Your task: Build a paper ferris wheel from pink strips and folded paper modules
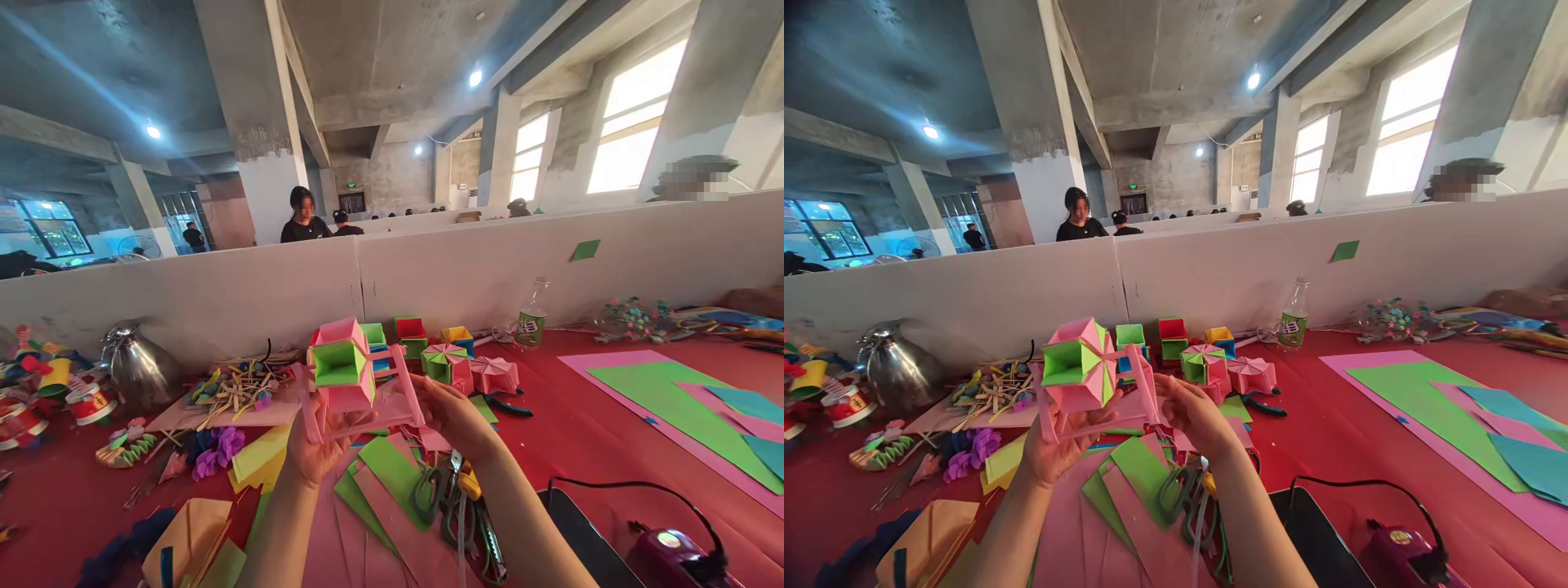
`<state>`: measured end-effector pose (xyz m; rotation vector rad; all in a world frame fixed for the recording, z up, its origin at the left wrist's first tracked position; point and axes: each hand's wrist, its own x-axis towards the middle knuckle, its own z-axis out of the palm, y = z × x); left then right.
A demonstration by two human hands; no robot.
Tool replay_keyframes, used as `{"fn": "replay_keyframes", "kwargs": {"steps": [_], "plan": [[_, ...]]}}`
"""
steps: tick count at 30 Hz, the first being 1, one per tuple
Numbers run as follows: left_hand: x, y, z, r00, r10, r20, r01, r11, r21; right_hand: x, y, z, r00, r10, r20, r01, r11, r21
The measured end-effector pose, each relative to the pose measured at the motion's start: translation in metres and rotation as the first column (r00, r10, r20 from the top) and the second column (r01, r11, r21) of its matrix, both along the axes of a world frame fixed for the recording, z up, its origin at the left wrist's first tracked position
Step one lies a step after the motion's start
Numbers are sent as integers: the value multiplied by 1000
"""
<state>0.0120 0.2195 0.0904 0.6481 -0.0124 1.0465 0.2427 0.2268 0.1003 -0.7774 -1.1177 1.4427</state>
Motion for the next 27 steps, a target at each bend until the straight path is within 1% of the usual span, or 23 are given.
{"fn": "replay_keyframes", "kwargs": {"steps": [2,4,6,9,11,14,17,19,21,24,27], "plan": [[-2,2,-1,1000,-7,-9,7,1000,-10,-7,-1,-6,994,104,-21,-104,994,-34],[-4,4,-1,1000,-8,-23,7,1000,-22,-15,-1,-10,985,167,-46,-169,984,-58],[-6,5,0,999,-10,-34,9,999,-35,-18,0,-13,978,197,-67,-202,977,-70],[-6,3,6,999,-1,-32,-1,997,-78,-14,5,-17,978,188,-89,-194,978,-70],[-7,-1,12,999,22,-24,-25,994,-108,-3,10,-19,984,145,-104,-153,986,-68],[-6,-6,21,997,77,-13,-78,990,-118,21,21,-18,988,7,-155,-15,999,-50],[-5,-9,27,994,104,-20,-106,989,-106,41,27,-13,964,-146,-220,149,989,-6],[-3,-11,27,995,94,-34,-97,990,-107,43,24,-7,955,-188,-230,197,980,17],[2,-13,26,997,72,-41,-76,991,-107,35,16,-2,967,-157,-201,166,986,26],[9,-16,24,998,51,-44,-55,994,-96,9,2,3,990,-18,-137,20,1000,11],[16,-19,22,998,36,-44,-40,993,-115,-13,-6,3,991,54,-120,-53,999,4]]}}
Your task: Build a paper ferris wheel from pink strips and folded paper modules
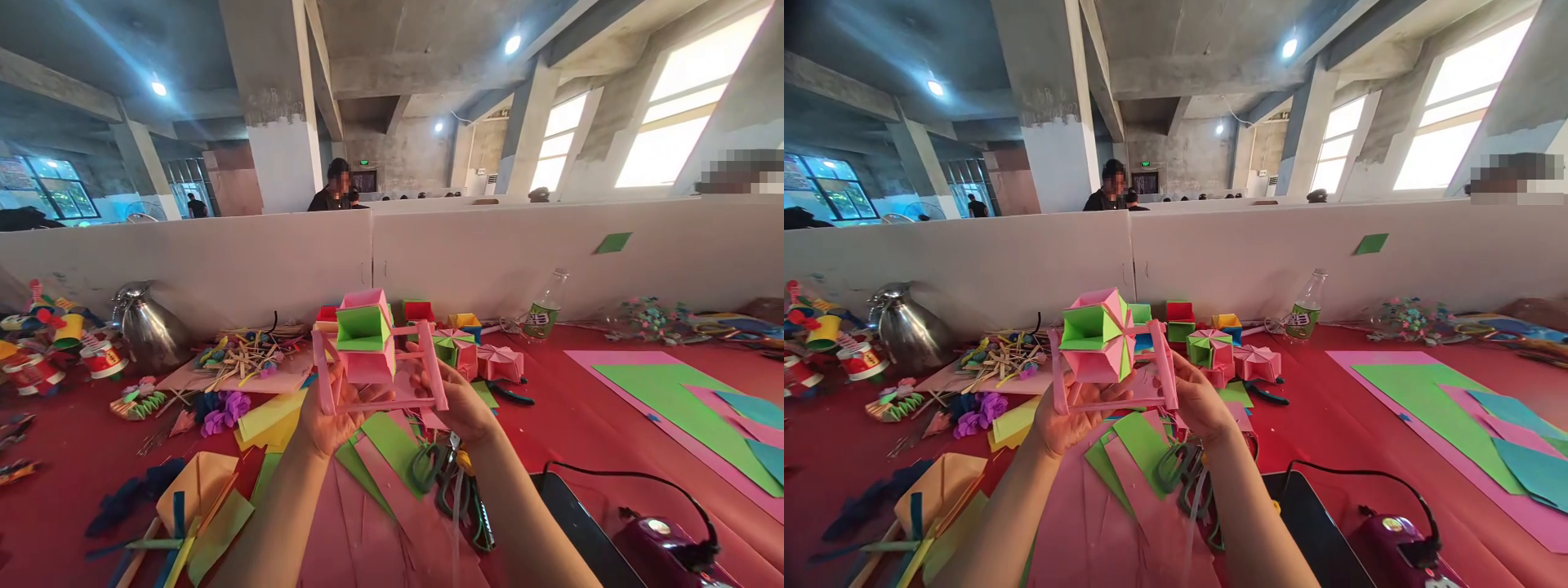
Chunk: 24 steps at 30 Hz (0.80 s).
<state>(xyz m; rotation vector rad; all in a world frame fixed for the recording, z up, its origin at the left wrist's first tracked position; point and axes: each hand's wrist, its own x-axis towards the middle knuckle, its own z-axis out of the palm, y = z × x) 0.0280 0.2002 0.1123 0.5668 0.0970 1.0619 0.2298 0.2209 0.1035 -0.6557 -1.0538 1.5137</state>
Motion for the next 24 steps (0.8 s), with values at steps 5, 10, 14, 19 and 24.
{"fn": "replay_keyframes", "kwargs": {"steps": [5,10,14,19,24], "plan": [[6,1,-5,998,-59,22,60,998,-16,-15,1,-4,999,-34,-15,34,999,32],[5,4,-7,996,-93,-4,93,995,31,-21,6,-11,993,-117,22,116,992,42],[2,5,-5,998,-57,-9,57,998,9,-18,11,-17,989,-127,70,125,992,35],[-5,6,-4,1000,17,-16,-18,999,-35,0,17,-17,988,-127,85,124,992,41],[-16,13,-6,999,35,-23,-36,999,-31,41,22,-5,957,-284,-60,289,953,95]]}}
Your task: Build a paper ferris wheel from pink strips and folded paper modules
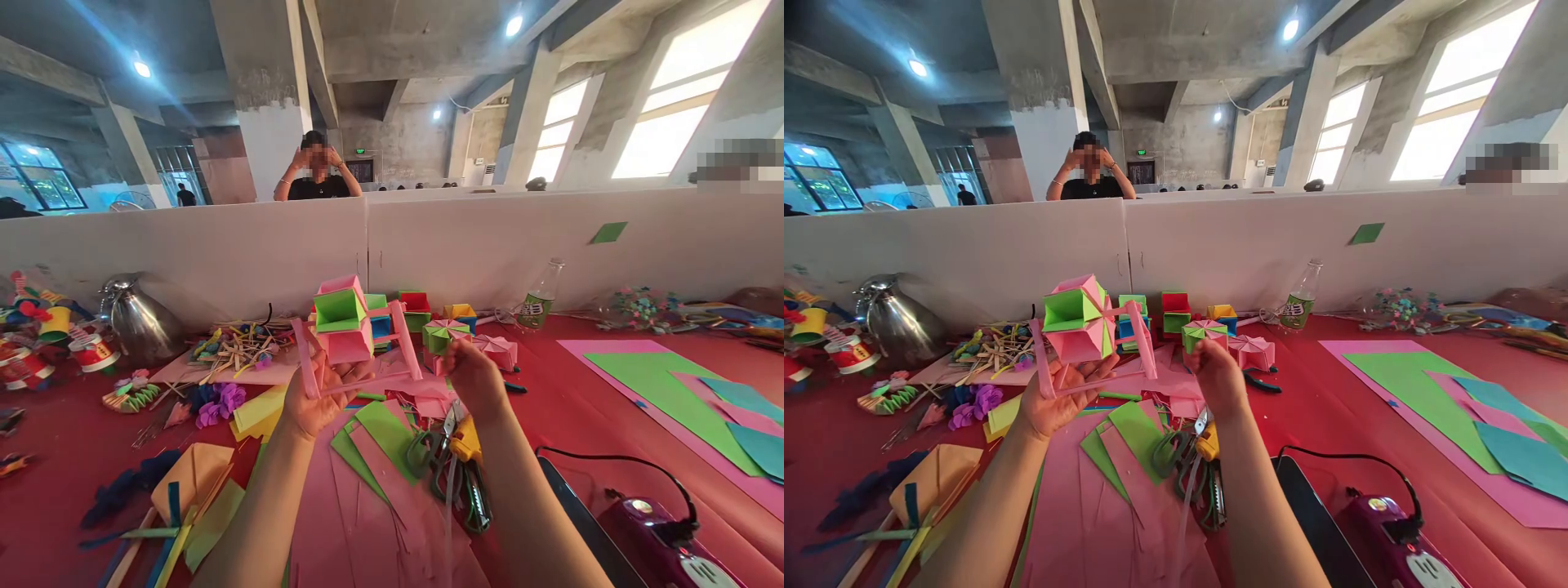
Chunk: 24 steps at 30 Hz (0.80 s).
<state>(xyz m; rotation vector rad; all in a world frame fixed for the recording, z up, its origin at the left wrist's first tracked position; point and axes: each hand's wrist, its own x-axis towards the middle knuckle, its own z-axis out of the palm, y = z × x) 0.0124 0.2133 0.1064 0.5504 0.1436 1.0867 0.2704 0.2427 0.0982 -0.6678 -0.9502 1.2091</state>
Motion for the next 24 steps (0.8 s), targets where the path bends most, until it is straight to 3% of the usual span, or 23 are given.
{"fn": "replay_keyframes", "kwargs": {"steps": [5,12,18,24], "plan": [[-3,3,-2,999,-35,-3,35,999,32,14,0,4,997,-78,13,78,997,14],[7,-2,-5,999,-34,-26,34,999,0,-43,-6,-10,968,159,196,-147,986,-75],[13,-6,-1,996,-57,-70,59,998,35,-69,-4,-23,981,144,129,-139,989,-46],[13,-6,1,997,-18,-74,21,999,31,-75,-11,-20,976,192,101,-189,981,-37]]}}
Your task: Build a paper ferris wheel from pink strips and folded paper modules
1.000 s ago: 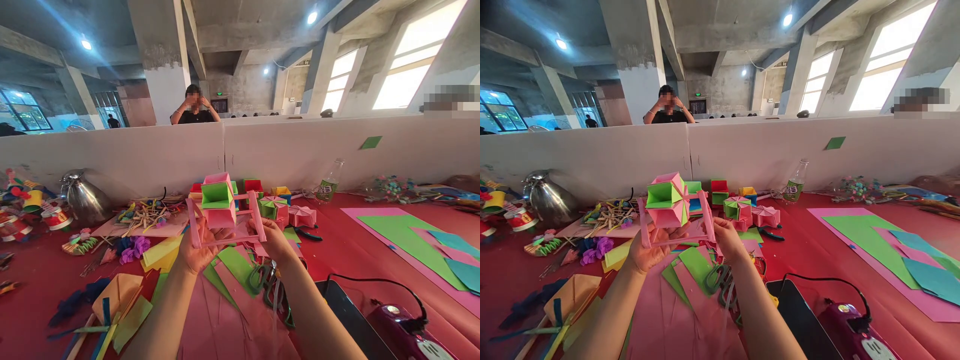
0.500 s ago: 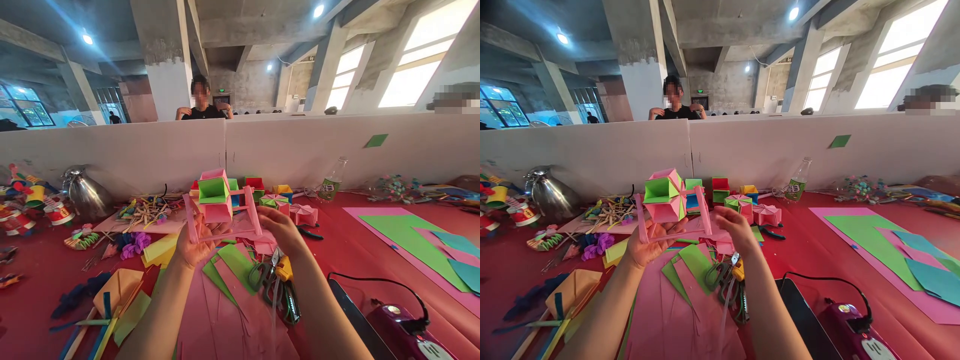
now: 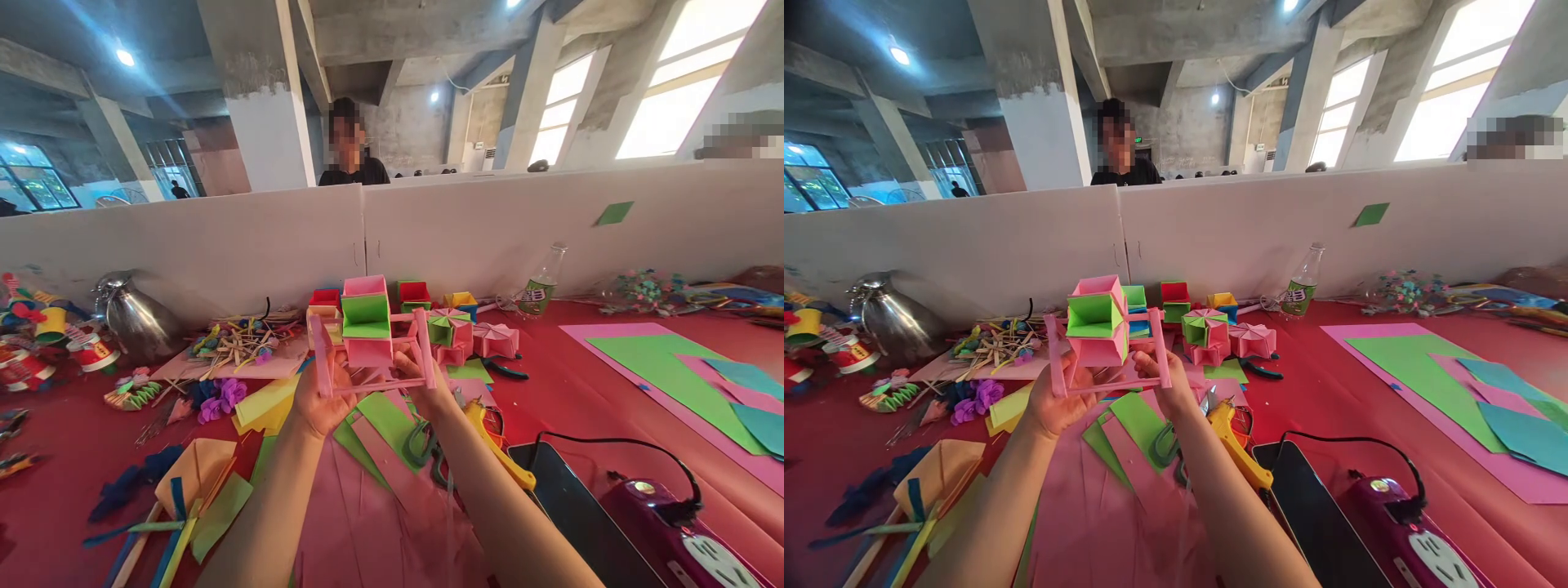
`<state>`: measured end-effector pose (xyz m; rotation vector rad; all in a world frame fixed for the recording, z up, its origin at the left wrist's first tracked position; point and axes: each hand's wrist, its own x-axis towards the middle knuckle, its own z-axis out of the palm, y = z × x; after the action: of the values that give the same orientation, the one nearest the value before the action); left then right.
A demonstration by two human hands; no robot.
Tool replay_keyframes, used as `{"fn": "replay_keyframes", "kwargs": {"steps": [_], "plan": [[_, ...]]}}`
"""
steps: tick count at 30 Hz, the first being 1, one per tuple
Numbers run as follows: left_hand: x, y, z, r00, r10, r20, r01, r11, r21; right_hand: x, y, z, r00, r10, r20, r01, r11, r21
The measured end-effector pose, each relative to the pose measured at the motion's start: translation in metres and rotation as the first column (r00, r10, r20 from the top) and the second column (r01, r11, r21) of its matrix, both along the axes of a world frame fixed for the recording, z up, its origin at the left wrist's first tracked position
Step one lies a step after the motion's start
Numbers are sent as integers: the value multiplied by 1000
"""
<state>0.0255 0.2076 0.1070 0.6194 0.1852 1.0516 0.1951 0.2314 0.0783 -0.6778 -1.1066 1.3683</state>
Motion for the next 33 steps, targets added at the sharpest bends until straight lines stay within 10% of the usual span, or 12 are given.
{"fn": "replay_keyframes", "kwargs": {"steps": [10,33], "plan": [[-1,1,-1,1000,-3,16,4,999,-54,4,0,-2,993,112,-49,-114,993,-41],[-10,9,-7,999,-36,3,36,993,-111,17,18,-11,949,-204,-242,190,979,-80]]}}
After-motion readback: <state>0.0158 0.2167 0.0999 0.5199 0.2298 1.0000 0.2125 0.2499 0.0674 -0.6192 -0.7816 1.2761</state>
